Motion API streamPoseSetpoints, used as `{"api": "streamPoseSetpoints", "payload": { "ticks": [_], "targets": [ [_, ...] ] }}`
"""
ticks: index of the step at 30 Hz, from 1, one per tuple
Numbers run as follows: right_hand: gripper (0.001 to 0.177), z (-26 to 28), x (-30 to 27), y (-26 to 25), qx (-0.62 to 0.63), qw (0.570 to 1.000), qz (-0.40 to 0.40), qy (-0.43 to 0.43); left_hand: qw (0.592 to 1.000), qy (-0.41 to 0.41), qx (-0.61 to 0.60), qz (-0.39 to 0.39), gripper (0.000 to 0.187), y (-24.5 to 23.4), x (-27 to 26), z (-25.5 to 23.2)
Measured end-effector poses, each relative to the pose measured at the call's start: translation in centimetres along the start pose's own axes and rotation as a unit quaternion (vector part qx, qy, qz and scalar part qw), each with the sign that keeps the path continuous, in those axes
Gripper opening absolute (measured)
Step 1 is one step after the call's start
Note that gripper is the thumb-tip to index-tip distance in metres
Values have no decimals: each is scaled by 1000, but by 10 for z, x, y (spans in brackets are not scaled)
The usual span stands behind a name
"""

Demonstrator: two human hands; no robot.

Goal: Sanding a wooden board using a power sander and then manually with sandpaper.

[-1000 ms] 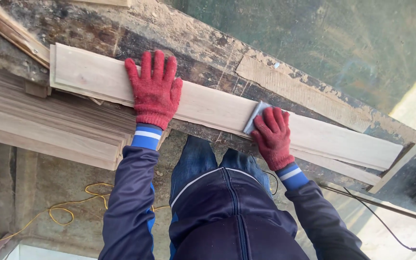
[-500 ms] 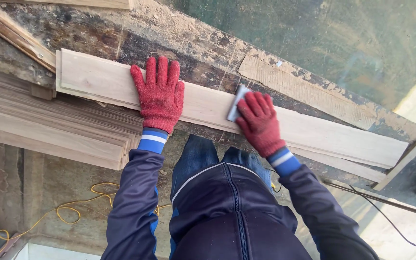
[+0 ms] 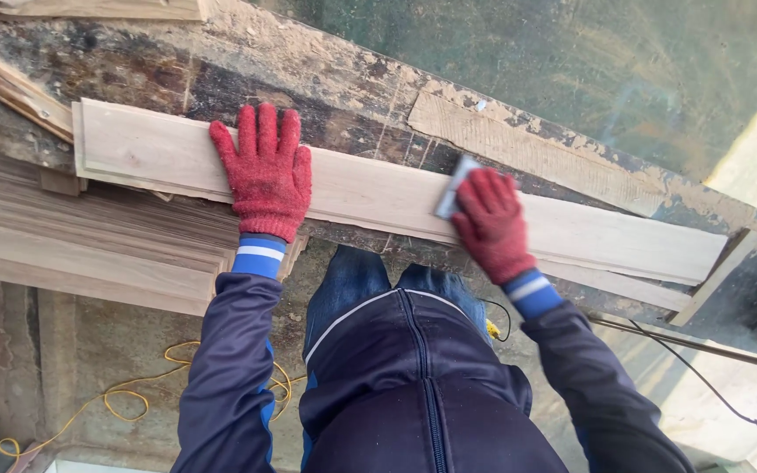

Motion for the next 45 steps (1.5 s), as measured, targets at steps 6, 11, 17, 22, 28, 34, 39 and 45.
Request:
{"api": "streamPoseSetpoints", "payload": {
  "ticks": [6, 11, 17, 22, 28, 34, 39, 45],
  "targets": [
    [47, -74, -100, -28, -92, 987, 36, 123, 999, 6, 4, -32, 45, -6, 0, -4],
    [45, -28, -40, 2, -38, 992, -11, 121, 998, -34, 14, -56, 56, -10, -4, 0],
    [66, 102, 89, 64, -28, 997, 59, -41, 989, -144, -34, 30, 68, -10, -9, 17],
    [49, 94, 60, 12, -33, 994, 82, -59, 951, -265, -69, 142, 71, -6, -40, 103],
    [50, 110, 57, -8, -70, 990, 95, -73, 981, -175, -63, 48, 68, -14, -44, 104],
    [56, 159, 142, 49, -57, 989, 91, -99, 978, -188, -65, 55, 67, -16, -43, 104],
    [51, 123, 101, 28, -136, 980, 99, -104, 982, -173, -62, 43, 68, -17, -44, 105],
    [41, 86, 40, -8, -156, 977, 138, -46, 981, -177, -77, 32, 68, -21, -43, 103]
  ]
}}
Point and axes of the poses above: each hand's wrist, its own x-axis towards the middle knuckle, its own y-axis out of the palm, z = x × y, the point moved 8 cm from there along x, towards the middle knuckle, and after that the axes turned 8 degrees about z, right-handed, at the moved point
